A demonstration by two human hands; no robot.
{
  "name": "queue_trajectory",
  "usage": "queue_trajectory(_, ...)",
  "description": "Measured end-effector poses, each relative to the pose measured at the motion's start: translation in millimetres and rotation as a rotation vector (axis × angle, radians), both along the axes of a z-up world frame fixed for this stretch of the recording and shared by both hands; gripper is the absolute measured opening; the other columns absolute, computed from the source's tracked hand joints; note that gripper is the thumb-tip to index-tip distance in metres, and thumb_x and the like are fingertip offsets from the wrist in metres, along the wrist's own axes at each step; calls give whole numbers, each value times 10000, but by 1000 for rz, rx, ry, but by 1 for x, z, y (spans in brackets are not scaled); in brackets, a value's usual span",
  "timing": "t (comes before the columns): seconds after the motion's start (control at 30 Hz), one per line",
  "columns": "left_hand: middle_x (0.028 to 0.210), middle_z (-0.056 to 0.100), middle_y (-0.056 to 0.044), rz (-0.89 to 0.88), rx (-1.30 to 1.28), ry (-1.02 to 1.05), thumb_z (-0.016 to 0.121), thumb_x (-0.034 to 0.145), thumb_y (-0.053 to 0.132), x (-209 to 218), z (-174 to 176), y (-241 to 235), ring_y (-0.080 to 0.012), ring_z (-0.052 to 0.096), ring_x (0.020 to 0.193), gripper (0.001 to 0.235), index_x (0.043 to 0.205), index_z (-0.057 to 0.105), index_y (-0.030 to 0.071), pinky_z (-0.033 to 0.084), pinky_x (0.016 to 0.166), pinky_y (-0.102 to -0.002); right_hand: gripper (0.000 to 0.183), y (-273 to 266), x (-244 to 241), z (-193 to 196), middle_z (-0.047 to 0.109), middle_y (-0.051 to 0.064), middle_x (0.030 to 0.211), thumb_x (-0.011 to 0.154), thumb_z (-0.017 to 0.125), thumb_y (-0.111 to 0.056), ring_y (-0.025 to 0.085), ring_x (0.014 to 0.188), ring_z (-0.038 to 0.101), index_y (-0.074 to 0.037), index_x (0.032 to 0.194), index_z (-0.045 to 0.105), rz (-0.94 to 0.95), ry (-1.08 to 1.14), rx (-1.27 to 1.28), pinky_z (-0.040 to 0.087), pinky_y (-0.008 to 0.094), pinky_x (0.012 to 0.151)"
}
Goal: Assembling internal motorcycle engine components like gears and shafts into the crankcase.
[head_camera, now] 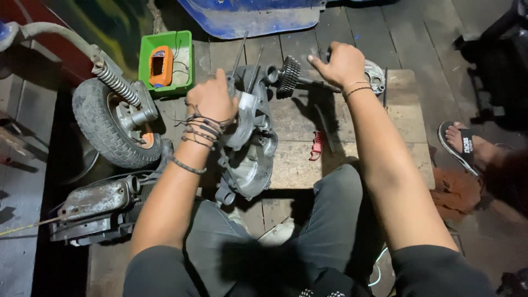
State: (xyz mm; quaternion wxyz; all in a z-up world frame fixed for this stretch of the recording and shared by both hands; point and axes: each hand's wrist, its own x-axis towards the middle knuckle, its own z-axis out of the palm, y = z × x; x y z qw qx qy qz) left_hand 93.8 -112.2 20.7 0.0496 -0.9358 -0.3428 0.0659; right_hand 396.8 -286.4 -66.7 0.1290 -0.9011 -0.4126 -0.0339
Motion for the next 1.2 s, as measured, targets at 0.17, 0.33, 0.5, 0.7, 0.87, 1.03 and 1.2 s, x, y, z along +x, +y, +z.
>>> queue_trajectory(0.17, 726, 613, -13, 35, -63, -31, 599, 998, 623, -15, 0, 24, -201, 627, 647, 562, 1241, 513, 124, 551, 545, -357, 712, 5, 25, -33, 674, 143, 795, 948, 591, -786, 357, 750, 672, -80, 869, 648, -63, -14, -192, 523, 466, 577)
queue_trajectory(0.33, 990, 746, -235, 2, -128, -218, 705, 891, 445, -41, 18, 35, -472, 733, 955, 521, 1203, 620, 36, 579, 777, -597, 431, 22, 34, -68, 792, 211, 935, 903, 679, -453, 411, 980, 757, -51, 975, 814, -98, -5, -253, 601, 524, 844)
queue_trajectory(0.5, 968, 731, -242, 18, -202, -286, 702, 918, 375, -54, 30, 41, -496, 721, 953, 423, 1133, 608, 24, 568, 785, -584, 495, 37, 33, -92, 766, 262, 1056, 947, 555, -434, 435, 1091, 721, 0, 1053, 769, -32, 105, -298, 568, 541, 944)
queue_trajectory(0.7, 967, 727, -260, 40, -267, -317, 686, 926, 370, -64, 30, 57, -513, 716, 937, 476, 1234, 594, 19, 560, 749, -596, 494, 45, 43, -122, 755, 243, 1191, 946, 496, -375, 417, 1185, 687, -3, 1148, 750, 21, 212, -431, 540, 563, 1006)
queue_trajectory(0.87, 965, 730, -249, 48, -280, -313, 680, 934, 388, -67, 29, 63, -495, 724, 931, 484, 1249, 591, 31, 571, 738, -578, 444, 45, 31, -132, 747, 235, 1224, 934, 525, -307, 423, 1178, 697, -4, 1150, 768, 115, 78, -518, 555, 552, 997)
queue_trajectory(1.03, 1021, 732, -246, 70, -294, -291, 665, 929, 410, -67, 29, 62, -493, 716, 984, 496, 1263, 591, 51, 564, 798, -591, 426, 30, 51, -209, 688, 220, 1022, 1003, 350, -224, 424, 937, 700, -29, 1068, 724, 238, -379, -363, 540, 599, 768)
queue_trajectory(1.2, 1052, 735, -243, 76, -273, -278, 648, 929, 420, -65, 24, 65, -479, 716, 1010, 509, 1291, 579, 69, 564, 827, -589, 419, 18, 40, -197, 703, 208, 1010, 1054, 280, -216, 394, 996, 725, -21, 1113, 647, 356, -335, -339, 615, 474, 801)
